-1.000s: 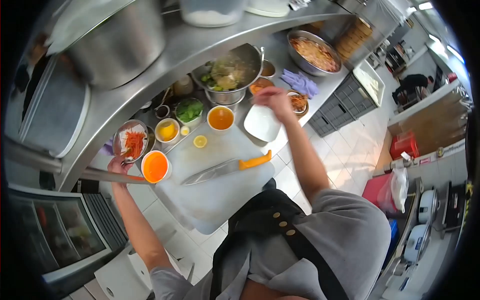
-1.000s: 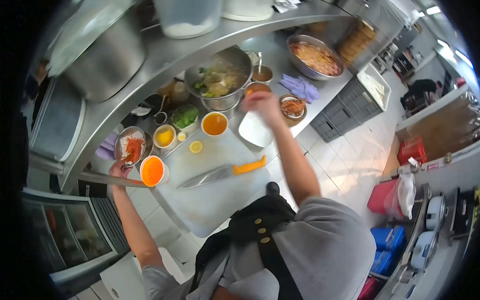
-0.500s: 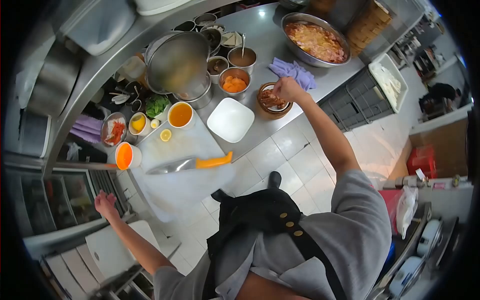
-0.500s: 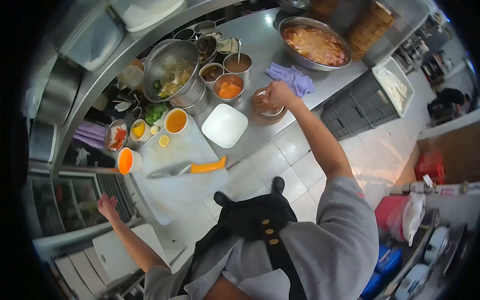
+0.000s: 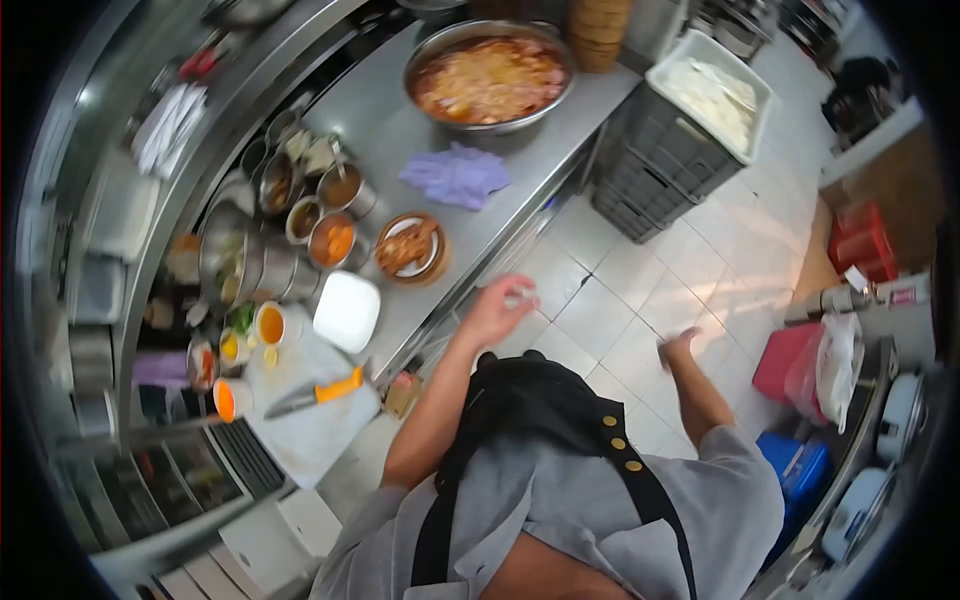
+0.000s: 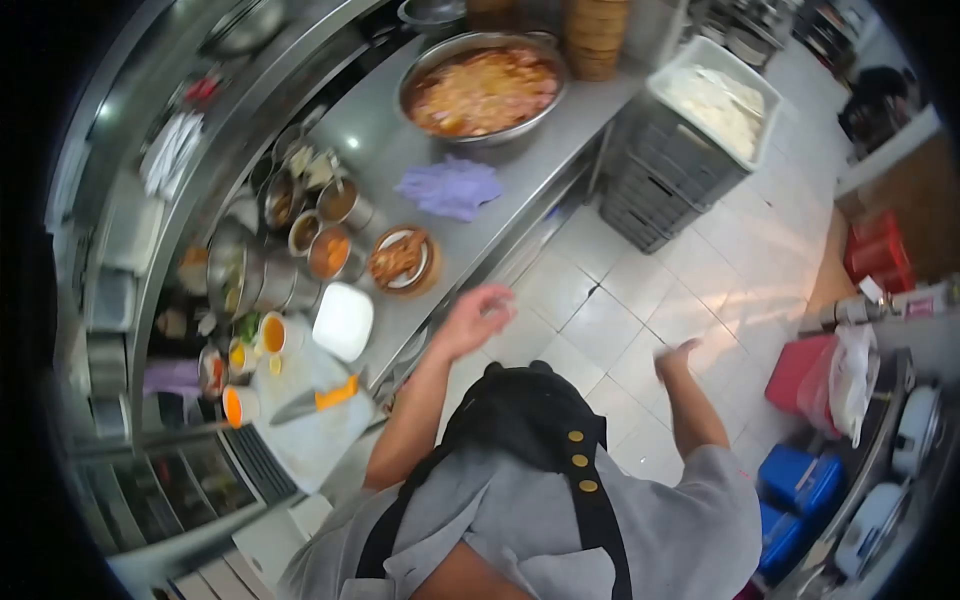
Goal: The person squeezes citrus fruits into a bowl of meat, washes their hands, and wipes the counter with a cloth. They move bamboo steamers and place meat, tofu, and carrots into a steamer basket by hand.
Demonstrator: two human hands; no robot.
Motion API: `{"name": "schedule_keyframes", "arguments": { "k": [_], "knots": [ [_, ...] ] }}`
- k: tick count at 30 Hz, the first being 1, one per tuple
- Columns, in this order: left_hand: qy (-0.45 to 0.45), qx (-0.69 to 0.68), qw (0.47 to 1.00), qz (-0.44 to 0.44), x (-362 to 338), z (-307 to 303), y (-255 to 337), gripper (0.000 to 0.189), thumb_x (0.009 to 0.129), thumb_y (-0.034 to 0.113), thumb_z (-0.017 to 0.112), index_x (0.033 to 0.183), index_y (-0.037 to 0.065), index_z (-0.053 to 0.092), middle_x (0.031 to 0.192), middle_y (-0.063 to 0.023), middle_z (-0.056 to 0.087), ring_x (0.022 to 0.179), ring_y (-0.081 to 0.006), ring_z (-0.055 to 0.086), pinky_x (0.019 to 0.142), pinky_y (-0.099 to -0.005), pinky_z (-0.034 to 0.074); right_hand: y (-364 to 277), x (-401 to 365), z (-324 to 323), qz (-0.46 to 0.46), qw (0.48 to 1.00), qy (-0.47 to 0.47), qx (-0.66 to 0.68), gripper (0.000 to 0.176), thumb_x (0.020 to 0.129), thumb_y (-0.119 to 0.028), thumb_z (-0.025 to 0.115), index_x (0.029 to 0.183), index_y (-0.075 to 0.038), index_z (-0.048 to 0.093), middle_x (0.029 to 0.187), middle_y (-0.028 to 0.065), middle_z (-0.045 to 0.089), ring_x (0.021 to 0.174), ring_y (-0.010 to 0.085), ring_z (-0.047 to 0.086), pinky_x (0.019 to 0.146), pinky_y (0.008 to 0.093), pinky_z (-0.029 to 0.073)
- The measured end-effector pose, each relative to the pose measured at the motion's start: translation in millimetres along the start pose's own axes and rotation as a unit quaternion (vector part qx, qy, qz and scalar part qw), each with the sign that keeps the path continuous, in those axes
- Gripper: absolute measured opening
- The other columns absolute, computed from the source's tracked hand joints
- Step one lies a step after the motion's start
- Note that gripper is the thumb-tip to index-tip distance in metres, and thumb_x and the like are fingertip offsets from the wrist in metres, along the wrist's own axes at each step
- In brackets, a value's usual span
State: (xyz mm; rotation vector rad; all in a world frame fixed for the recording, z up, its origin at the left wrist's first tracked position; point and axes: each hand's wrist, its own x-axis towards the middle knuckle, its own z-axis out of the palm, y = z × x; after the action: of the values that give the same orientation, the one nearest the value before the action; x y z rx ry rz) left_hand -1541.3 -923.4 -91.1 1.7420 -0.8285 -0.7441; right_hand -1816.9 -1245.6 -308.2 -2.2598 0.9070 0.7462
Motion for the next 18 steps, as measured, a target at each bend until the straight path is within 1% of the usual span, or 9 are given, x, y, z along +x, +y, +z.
{"name": "schedule_keyframes", "arguments": {
  "k": [3, 5, 6, 8, 10, 12, 13, 16, 18],
  "knots": [
    [0.145, 0.202, 0.963, -0.104, 111.9, -30.1, -13.6, 0.034, 0.076, 0.023, 0.065, 0.104, 0.007, 0.057, 0.109, -0.0156, 0.058, 0.101, -0.0288, 0.055, 0.083, -0.0379, 0.044, 4.5, -154.5, 10.4, 0.22, 0.975, 0.045, -0.009, 0.068, 0.059, -0.049, 0.074, 0.116, -0.016, 0.059, 0.142, 0.0141, 0.027, 0.13, 0.0385, 0.022, 0.098, 0.0656, 0.02],
    [0.307, 0.409, 0.855, -0.082, 184.8, -44.3, -77.9, 0.03, 0.079, 0.021, 0.058, 0.104, 0.004, 0.057, 0.105, -0.017, 0.059, 0.103, -0.0305, 0.053, 0.085, -0.0404, 0.042, 27.3, -174.2, 15.1, 0.221, 0.963, 0.129, 0.084, 0.062, 0.06, -0.032, 0.078, 0.116, -0.014, 0.059, 0.144, 0.0189, 0.018, 0.128, 0.044, 0.023, 0.1, 0.0516, 0.032],
    [0.365, 0.465, 0.803, -0.075, 218.9, -46.1, -99.7, 0.03, 0.08, 0.02, 0.056, 0.104, 0.003, 0.057, 0.104, -0.0174, 0.059, 0.104, -0.031, 0.052, 0.086, -0.0412, 0.041, 43.0, -172.9, 26.8, 0.217, 0.935, 0.19, 0.205, 0.062, 0.061, -0.029, 0.078, 0.117, -0.011, 0.058, 0.135, 0.0207, 0.038, 0.121, 0.0388, 0.039, 0.098, 0.0392, 0.038],
    [0.289, 0.511, 0.805, -0.08, 250.9, -38.7, -115.1, 0.025, 0.082, 0.015, 0.047, 0.098, 0.0, 0.058, 0.09, -0.018, 0.061, 0.101, -0.0318, 0.051, 0.085, -0.0427, 0.041, 39.6, -156.6, 20.2, 0.148, 0.913, 0.224, 0.306, 0.052, 0.068, -0.017, 0.074, 0.115, -0.003, 0.058, 0.12, 0.0192, 0.054, 0.104, 0.0302, 0.056, 0.089, 0.0379, 0.044],
    [0.206, 0.442, 0.861, 0.141, 298.5, 19.6, -89.0, 0.019, 0.081, 0.007, 0.042, 0.081, 0.001, 0.06, 0.077, -0.0164, 0.059, 0.075, -0.028, 0.056, 0.071, -0.0417, 0.045, -22.5, -122.3, -31.4, 0.085, 0.776, 0.154, 0.605, 0.062, 0.08, -0.028, 0.062, 0.134, -0.013, 0.036, 0.136, 0.0168, 0.036, 0.116, 0.0377, 0.043, 0.082, 0.0504, 0.046],
    [-0.077, 0.034, 0.991, -0.1, 340.8, 92.4, -35.9, 0.029, 0.067, 0.011, 0.068, 0.094, 0.005, 0.06, 0.09, -0.0191, 0.061, 0.084, -0.0279, 0.058, 0.075, -0.0415, 0.045, -70.3, -61.0, -92.1, -0.05, 0.661, 0.123, 0.738, 0.07, 0.086, -0.049, 0.048, 0.142, -0.028, 0.011, 0.149, 0.0097, 0.003, 0.129, 0.0458, 0.018, 0.081, 0.0587, 0.043],
    [-0.194, 0.123, 0.973, -0.009, 341.0, 136.2, -19.3, 0.03, 0.066, 0.012, 0.069, 0.094, 0.007, 0.061, 0.091, -0.0186, 0.06, 0.085, -0.0253, 0.058, 0.076, -0.0406, 0.046, -85.9, -19.3, -124.1, -0.06, 0.566, 0.106, 0.815, 0.068, 0.087, -0.048, 0.048, 0.142, -0.032, 0.012, 0.149, 0.0053, -0.006, 0.13, 0.048, 0.007, 0.079, 0.0645, 0.041],
    [-0.132, 0.118, 0.942, 0.285, 304.0, 200.2, 22.5, 0.057, 0.064, 0.025, 0.075, 0.116, 0.011, 0.054, 0.123, -0.0159, 0.043, 0.115, -0.0321, 0.041, 0.097, -0.0402, 0.035, -68.3, 138.4, -201.7, -0.166, 0.497, 0.132, 0.841, 0.058, 0.085, -0.05, 0.051, 0.121, -0.005, 0.045, 0.108, 0.0146, 0.057, 0.095, 0.0306, 0.057, 0.073, 0.0434, 0.049],
    [-0.141, 0.064, 0.957, 0.245, 274.2, 150.0, 64.0, 0.053, 0.07, 0.022, 0.072, 0.118, 0.01, 0.052, 0.127, -0.0159, 0.038, 0.118, -0.0307, 0.04, 0.096, -0.0395, 0.036, -113.6, 180.2, -282.1, -0.043, 0.634, 0.27, 0.724, 0.041, 0.088, -0.044, 0.049, 0.103, -0.006, 0.052, 0.086, 0.0087, 0.059, 0.075, 0.0223, 0.057, 0.068, 0.0372, 0.049]
  ]
}}
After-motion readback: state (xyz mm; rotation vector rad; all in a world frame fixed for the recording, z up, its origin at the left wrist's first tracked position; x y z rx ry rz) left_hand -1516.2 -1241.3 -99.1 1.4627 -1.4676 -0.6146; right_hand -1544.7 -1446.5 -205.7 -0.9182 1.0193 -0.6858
